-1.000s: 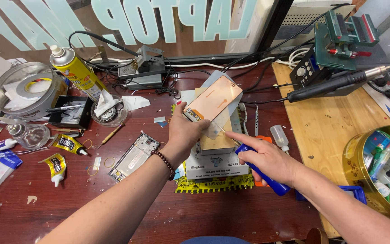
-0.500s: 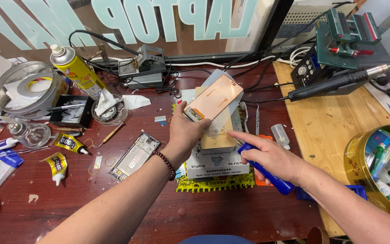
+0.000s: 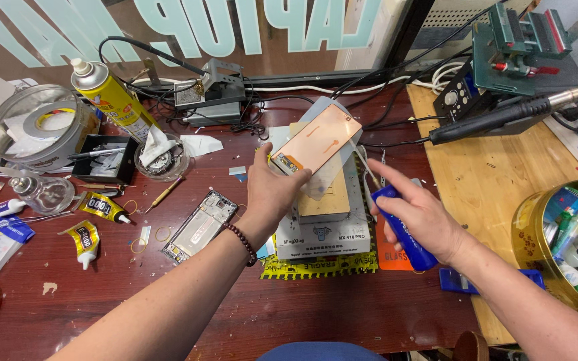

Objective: The person works on a disassembled smartphone at a repair bench. They peel the back cover off the phone body, handle the black glass panel, retrieve a small round component from a parts basket, apply adhesive from a tube, and use tweezers and a brush on the phone parts.

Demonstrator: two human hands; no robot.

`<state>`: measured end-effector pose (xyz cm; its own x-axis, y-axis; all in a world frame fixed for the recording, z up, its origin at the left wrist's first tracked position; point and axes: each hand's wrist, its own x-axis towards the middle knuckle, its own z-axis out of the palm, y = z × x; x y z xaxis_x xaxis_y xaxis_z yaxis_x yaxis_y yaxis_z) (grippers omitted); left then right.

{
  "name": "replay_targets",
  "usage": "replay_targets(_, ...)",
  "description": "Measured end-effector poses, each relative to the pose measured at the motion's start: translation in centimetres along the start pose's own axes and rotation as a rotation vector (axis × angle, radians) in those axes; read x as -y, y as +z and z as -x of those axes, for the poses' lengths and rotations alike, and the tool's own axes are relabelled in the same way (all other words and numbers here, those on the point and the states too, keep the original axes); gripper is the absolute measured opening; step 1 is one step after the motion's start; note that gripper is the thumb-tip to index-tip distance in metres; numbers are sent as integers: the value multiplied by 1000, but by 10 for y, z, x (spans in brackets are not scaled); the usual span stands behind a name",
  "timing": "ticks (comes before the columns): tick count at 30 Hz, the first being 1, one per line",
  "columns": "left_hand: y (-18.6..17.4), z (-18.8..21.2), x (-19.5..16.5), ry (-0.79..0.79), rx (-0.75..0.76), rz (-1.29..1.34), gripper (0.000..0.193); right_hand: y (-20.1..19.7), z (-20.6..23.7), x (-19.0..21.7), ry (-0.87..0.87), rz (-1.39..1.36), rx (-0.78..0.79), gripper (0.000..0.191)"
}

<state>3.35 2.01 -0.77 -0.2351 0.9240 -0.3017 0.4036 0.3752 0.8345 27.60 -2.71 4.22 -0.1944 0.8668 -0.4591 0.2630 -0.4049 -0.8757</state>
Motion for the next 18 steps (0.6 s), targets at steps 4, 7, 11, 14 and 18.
replay_targets(4, 3, -16, 6, 140, -151, -63, 85, -7, -14, -24, -33, -21, -278, 71)
replay_targets(7, 0, -33, 9, 43, -180, 87, 56, -18, -30, -54, 20, 126, -519, 66)
replay_targets(11, -16, -42, 14, -150, -85, 359, 25, -49, -37, -106, 89, 449, -712, 55)
replay_targets(14, -30, -42, 15, -242, 92, 416, 18, -75, -41, -141, 143, 616, -828, 59)
replay_targets(18, -31, -40, 11, -226, 206, 337, 20, -109, -45, -168, 263, 749, -863, 61)
